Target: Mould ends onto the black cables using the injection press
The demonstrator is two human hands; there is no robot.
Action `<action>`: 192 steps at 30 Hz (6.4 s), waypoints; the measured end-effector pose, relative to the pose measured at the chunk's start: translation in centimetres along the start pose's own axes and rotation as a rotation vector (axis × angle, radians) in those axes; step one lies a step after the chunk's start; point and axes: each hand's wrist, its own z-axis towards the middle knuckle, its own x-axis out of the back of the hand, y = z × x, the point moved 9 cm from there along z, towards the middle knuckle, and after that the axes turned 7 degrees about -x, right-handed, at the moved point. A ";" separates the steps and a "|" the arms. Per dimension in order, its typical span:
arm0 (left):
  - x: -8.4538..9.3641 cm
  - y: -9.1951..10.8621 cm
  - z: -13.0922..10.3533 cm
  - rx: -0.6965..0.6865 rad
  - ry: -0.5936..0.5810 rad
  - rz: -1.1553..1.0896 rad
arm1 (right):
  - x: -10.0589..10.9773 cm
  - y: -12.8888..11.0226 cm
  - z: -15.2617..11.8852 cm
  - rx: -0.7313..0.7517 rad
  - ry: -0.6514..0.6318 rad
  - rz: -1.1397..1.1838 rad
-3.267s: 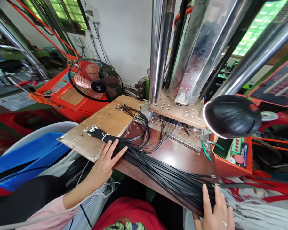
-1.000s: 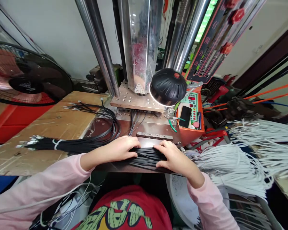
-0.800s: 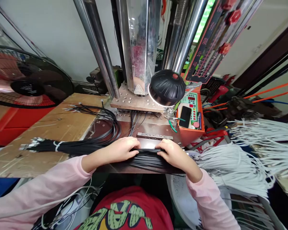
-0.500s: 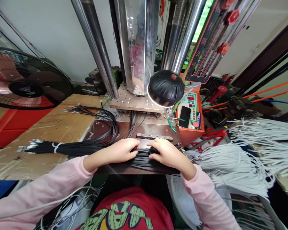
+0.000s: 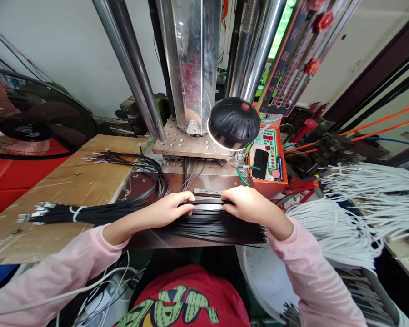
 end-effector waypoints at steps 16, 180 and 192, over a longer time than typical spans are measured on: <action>1.1 -0.5 0.0 0.012 -0.031 -0.337 | 1.3 6.4 -0.5 -0.272 0.176 0.049; 0.8 0.6 5.9 -0.231 0.301 0.565 | -1.6 5.7 -0.2 -0.127 0.498 -0.060; 1.4 -3.5 6.2 -0.011 0.321 -0.233 | -0.6 7.1 -2.2 -0.012 0.512 0.227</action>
